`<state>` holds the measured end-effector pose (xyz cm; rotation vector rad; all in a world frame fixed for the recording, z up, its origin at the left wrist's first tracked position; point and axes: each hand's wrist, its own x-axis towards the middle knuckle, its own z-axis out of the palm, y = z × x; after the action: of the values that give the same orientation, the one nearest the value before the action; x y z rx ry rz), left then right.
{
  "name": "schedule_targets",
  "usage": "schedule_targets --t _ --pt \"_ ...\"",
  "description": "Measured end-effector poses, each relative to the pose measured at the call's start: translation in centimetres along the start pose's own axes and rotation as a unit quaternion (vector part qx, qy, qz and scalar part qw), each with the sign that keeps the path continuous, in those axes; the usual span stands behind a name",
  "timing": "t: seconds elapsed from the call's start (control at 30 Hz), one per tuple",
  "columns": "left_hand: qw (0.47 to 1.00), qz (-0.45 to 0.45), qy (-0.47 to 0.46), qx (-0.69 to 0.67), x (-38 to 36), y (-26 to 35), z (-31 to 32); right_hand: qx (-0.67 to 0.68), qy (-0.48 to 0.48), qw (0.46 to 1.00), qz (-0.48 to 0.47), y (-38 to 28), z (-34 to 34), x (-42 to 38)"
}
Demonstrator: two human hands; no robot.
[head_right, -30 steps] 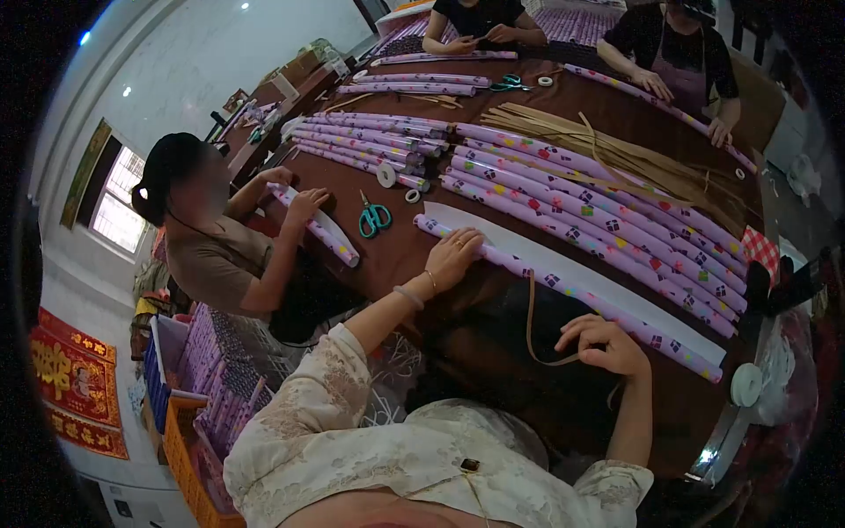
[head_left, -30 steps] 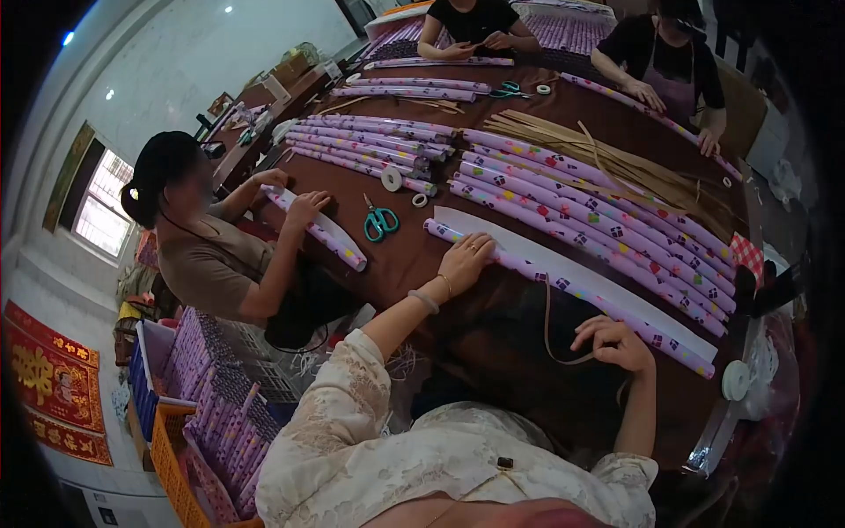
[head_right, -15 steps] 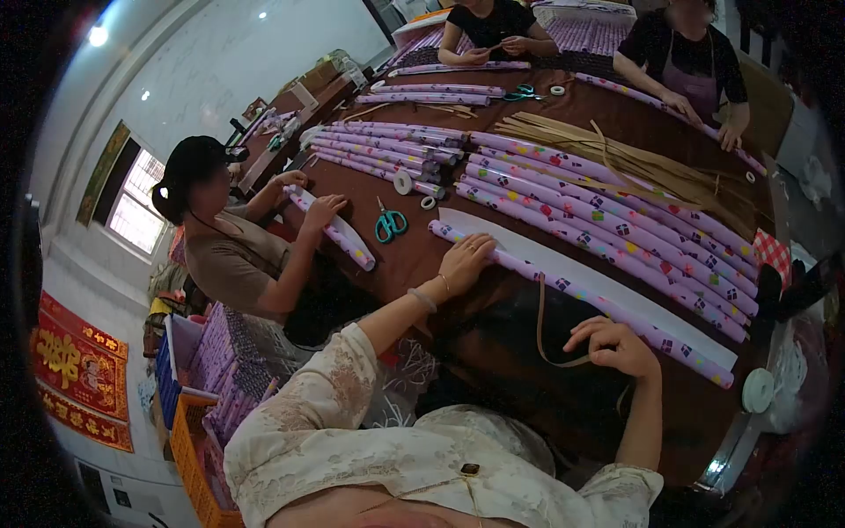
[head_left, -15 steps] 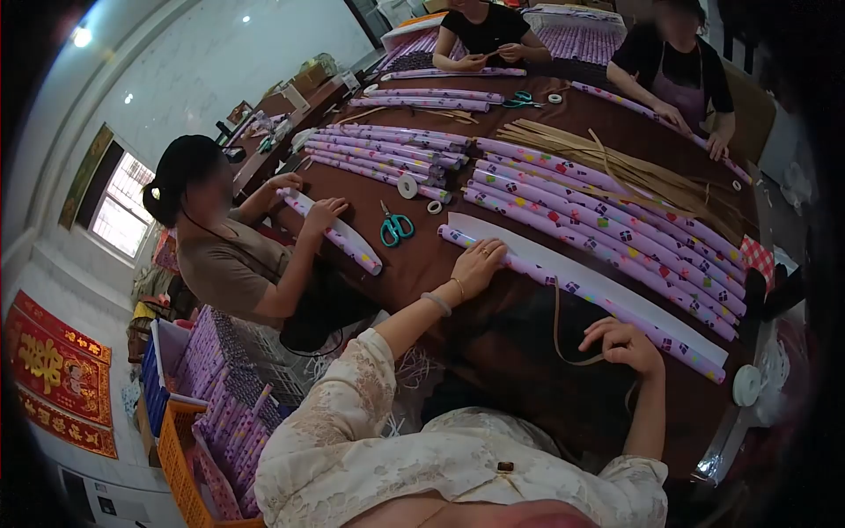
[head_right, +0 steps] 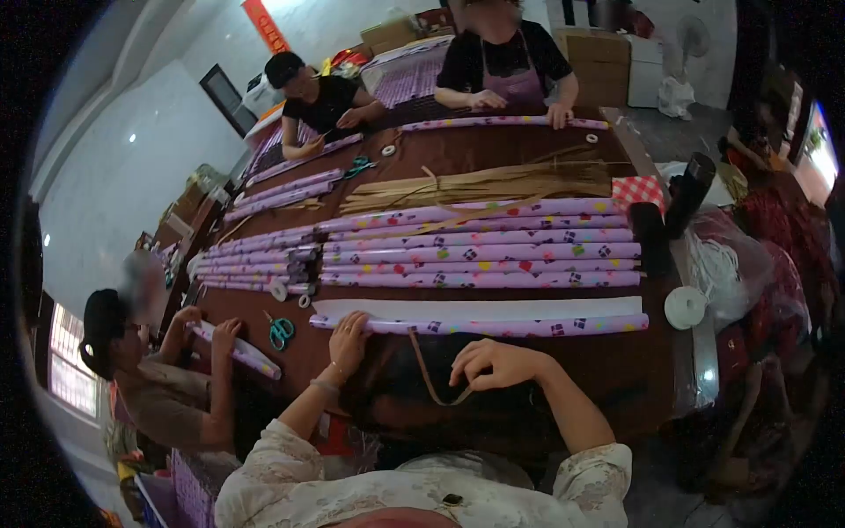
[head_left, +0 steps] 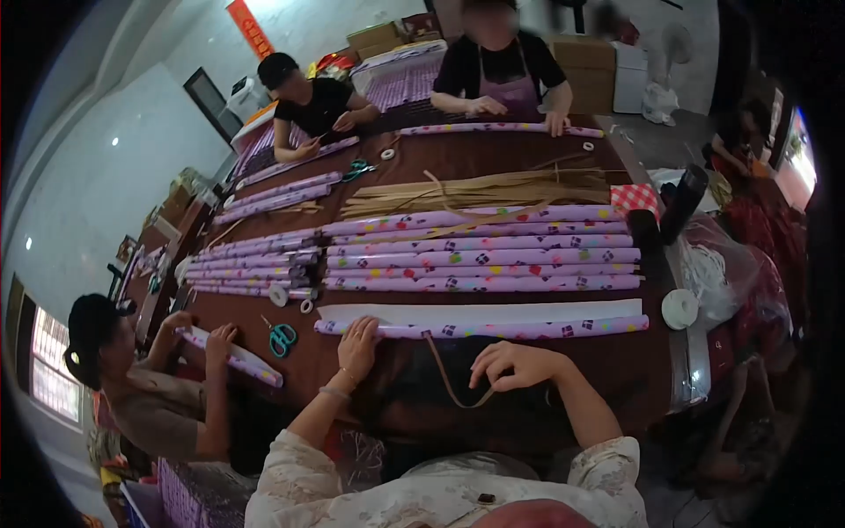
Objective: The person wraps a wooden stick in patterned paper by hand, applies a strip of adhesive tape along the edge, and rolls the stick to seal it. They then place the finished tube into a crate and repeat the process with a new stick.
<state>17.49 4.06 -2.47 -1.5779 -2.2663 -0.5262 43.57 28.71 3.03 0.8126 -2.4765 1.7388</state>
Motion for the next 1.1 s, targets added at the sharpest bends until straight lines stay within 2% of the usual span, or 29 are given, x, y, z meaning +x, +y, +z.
schedule_targets --t 0.23,0.3,0.33,0.37,0.43,0.47,0.53,0.57,0.63,0.67,0.73,0.8,0.87,0.9,0.97,1.1 --pt "0.999 -0.018 -0.033 0.015 -0.1 0.2 -0.2 0.033 -0.001 0.999 -0.009 0.8 -0.1 -0.3" --pt "0.996 -0.049 -0.068 0.032 0.2 0.4 -0.1 0.078 0.007 0.996 -0.050 1.7 -0.4 -0.5" --pt "0.999 -0.023 -0.031 -0.003 -0.3 -0.2 0.3 0.125 0.001 0.991 -0.044 2.1 -0.3 -0.4" --pt "0.998 -0.051 -0.048 0.011 -0.1 0.4 -0.2 0.167 -0.014 0.985 -0.038 2.4 -0.8 -0.1" --pt "0.998 -0.041 -0.051 -0.004 0.3 0.6 -0.5 0.257 0.091 0.962 0.015 1.7 -0.7 -0.4" --pt "0.995 -0.058 -0.080 0.011 0.2 0.3 -0.2 0.277 0.102 0.955 0.040 2.3 -1.0 -0.7" --pt "0.997 -0.032 -0.061 0.017 0.1 0.2 -0.2 0.320 0.130 0.935 0.084 3.1 -0.6 -1.4" --pt "0.996 -0.060 -0.048 0.040 -0.3 0.2 -0.6 0.343 0.155 0.920 0.107 3.6 -0.5 -1.5" --pt "0.999 0.005 -0.038 0.017 -0.1 -0.4 0.0 0.341 0.131 0.927 0.089 3.7 -1.1 0.7" --pt "0.999 -0.016 -0.027 0.008 -0.3 -0.5 0.6 0.341 0.130 0.927 0.093 3.1 -1.1 0.9" --pt "0.997 -0.021 -0.072 -0.020 -0.3 -0.8 0.0 0.335 0.117 0.927 0.123 1.4 -1.4 0.5" --pt "0.997 -0.048 -0.058 -0.028 0.0 -0.3 -0.1 0.317 0.071 0.929 0.178 1.0 -2.0 -0.8" --pt "0.997 -0.025 -0.073 -0.009 -0.2 -0.7 -0.1 0.249 0.121 0.959 0.062 2.1 -1.4 -0.5" --pt "0.997 -0.053 -0.061 -0.007 -0.3 -0.1 -0.2 0.236 0.133 0.961 0.054 2.4 -1.2 -0.4" --pt "0.999 -0.014 -0.038 -0.009 0.1 -0.1 -0.9 0.236 0.125 0.959 0.097 2.4 -1.2 -0.5" --pt "1.000 0.010 -0.029 0.004 0.0 -0.4 -0.6 0.202 0.135 0.956 0.167 1.6 -1.4 -0.5"
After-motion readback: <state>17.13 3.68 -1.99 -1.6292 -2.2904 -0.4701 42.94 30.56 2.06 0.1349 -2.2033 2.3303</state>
